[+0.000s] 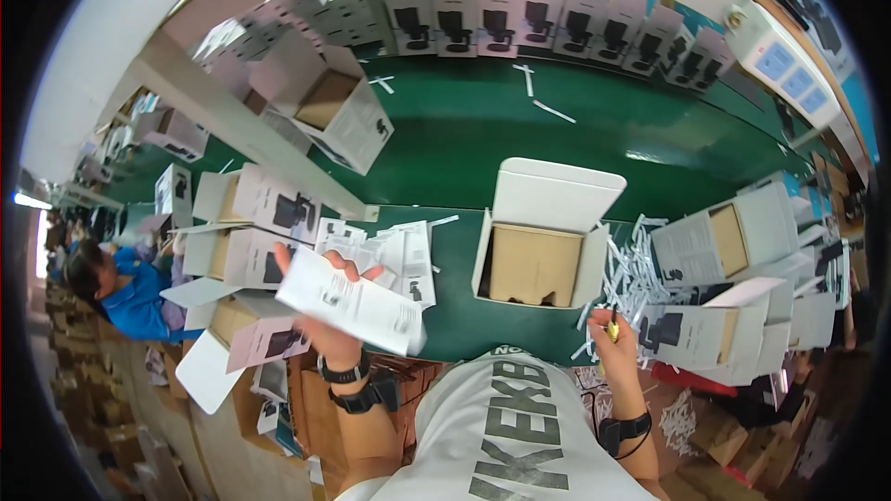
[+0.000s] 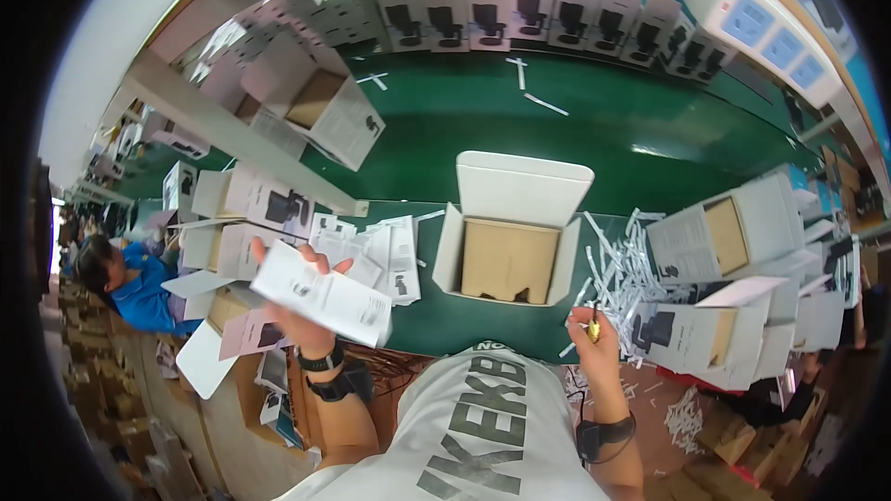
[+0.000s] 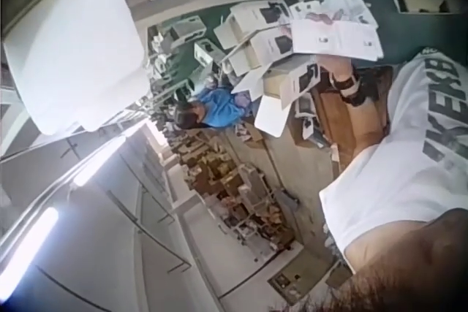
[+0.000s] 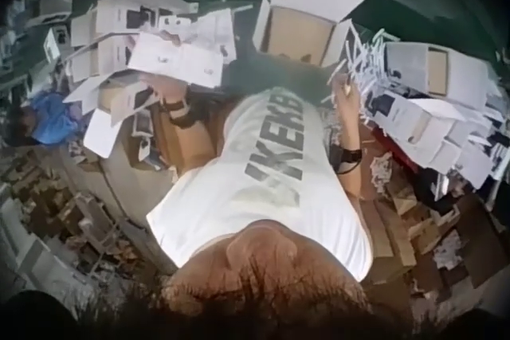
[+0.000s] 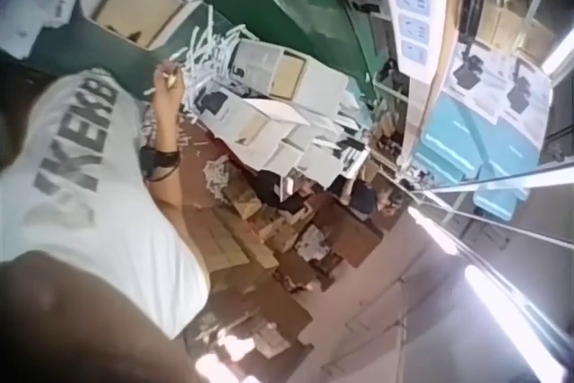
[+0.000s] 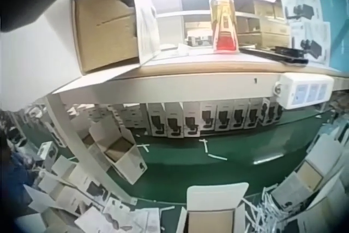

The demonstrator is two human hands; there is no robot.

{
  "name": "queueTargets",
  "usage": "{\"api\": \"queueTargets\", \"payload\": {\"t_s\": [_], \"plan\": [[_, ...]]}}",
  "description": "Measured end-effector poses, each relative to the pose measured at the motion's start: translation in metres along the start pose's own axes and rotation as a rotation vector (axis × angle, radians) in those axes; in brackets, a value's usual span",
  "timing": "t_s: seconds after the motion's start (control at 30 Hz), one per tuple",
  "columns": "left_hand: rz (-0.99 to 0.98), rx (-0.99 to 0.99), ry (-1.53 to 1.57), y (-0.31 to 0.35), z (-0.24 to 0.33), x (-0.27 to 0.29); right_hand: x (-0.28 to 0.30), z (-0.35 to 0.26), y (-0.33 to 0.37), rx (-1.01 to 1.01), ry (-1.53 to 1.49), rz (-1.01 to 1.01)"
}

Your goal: The person places a manual into a white box, seals it with a yellow tool, and slides a blue sleeve over the box. This process is repeated multiple times with other boxes and manuals.

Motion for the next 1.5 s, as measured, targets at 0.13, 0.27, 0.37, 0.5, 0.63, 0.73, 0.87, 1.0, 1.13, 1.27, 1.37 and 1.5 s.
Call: {"api": "queueTargets", "payload": {"t_s": [0.13, 0.27, 0.37, 0.5, 0.63, 0.73, 0.87, 1.0, 1.13, 1.27, 1.37, 1.5], "plan": [[-0.153, -0.132, -0.382, -0.021, -0.015, -0.104, -0.015, 0.000, 0.001, 0.010, 0.059, -0.070], [-0.718, -0.179, -1.010, -0.045, -0.069, -0.102, -0.022, -0.008, 0.001, 0.063, 0.098, -0.140], [-0.863, -0.074, -1.361, -0.043, -0.083, -0.097, -0.012, -0.004, 0.002, 0.036, 0.097, -0.112], [-0.607, 0.166, -1.193, -0.015, -0.092, -0.067, -0.003, -0.017, -0.008, 0.080, 0.136, -0.016], [-0.612, 0.271, -1.192, 0.004, -0.117, -0.080, -0.044, -0.080, -0.045, 0.181, 0.219, 0.043], [-0.863, 0.173, -1.358, 0.016, -0.139, -0.117, -0.062, -0.076, -0.057, 0.492, 0.516, 0.152], [-0.952, 0.109, -1.775, 0.026, -0.169, -0.111, -0.034, -0.080, -0.060, 0.506, 0.564, -0.061], [-0.907, 0.095, -1.803, 0.041, -0.171, -0.111, -0.031, -0.122, -0.071, 0.644, 0.854, 0.102], [-0.922, 0.067, -1.818, 0.045, -0.169, -0.112, -0.032, -0.136, -0.086, 0.676, 0.925, 0.087], [-0.909, 0.089, -1.817, 0.040, -0.169, -0.111, -0.028, -0.130, -0.089, 0.688, 0.950, 0.060], [-0.927, 0.100, -1.773, 0.042, -0.167, -0.110, -0.023, -0.134, -0.086, 0.688, 0.940, -0.042], [-0.942, 0.115, -1.775, 0.034, -0.166, -0.109, -0.034, -0.142, -0.079, 0.769, 0.934, -0.134]]}}
Point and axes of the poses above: each hand's wrist, its own y-axis away from the middle knuckle, its own x-axis out of the back of the hand, z = x × y, the point moved 4 cm from there along -y, towards the middle knuckle, and after that the axes turned 10 degrees about -z, right-handed, at the moved point
